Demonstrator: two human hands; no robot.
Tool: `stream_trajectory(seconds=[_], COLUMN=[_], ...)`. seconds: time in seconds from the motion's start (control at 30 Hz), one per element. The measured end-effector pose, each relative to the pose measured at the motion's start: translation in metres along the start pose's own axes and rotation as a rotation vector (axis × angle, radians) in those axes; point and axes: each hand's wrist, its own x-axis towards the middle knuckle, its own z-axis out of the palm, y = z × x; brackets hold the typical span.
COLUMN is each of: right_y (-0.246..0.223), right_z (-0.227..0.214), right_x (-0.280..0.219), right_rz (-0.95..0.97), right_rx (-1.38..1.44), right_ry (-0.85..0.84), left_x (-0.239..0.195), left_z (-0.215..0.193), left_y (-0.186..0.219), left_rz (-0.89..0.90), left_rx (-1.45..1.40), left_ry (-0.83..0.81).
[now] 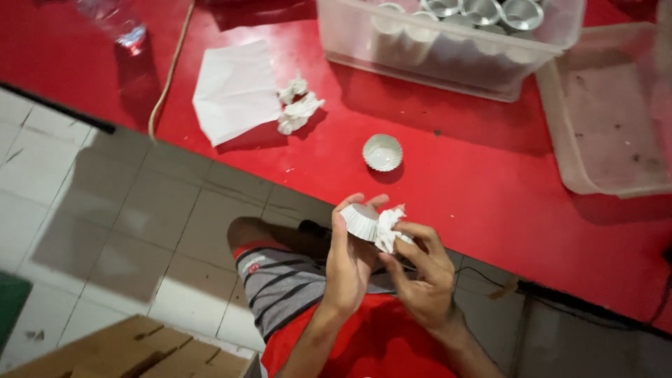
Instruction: The person sits on the floor and cleans the inside of small metal cupcake liners using a white tissue. They wipe each liner thoroughly, then place the cleaned liners into a clear plastic container on the red table.
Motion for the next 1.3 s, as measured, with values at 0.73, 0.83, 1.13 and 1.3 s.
stream_trajectory(seconds=[0.73, 0.83, 1.13, 1.3], right_y=[-0.052, -0.047, -0.036, -0.03], right_z=[0.042, 0.048, 0.056, 0.052], right_x=[0.041, 0.018, 0.002, 0.022], right_rz=[-0.124, -0.312, -0.3, -0.27], right_rx=[0.302, 0.486, 0.153, 0.263], right_ry=[-0.385, -0.694, -0.404, -0.312], left_x=[-0.044, -0.052, -0.045, -0.04], left_z=[-0.035, 0.013, 0.018, 0.016], left_y=[0.018, 0.068, 0.061, 0.057], left_rz=[1.095, 0.679, 0.591, 0.493], left_rx=[1.5, 0.372, 0.118, 0.069], left_ry=[0.205, 0.101, 0.173, 0.071])
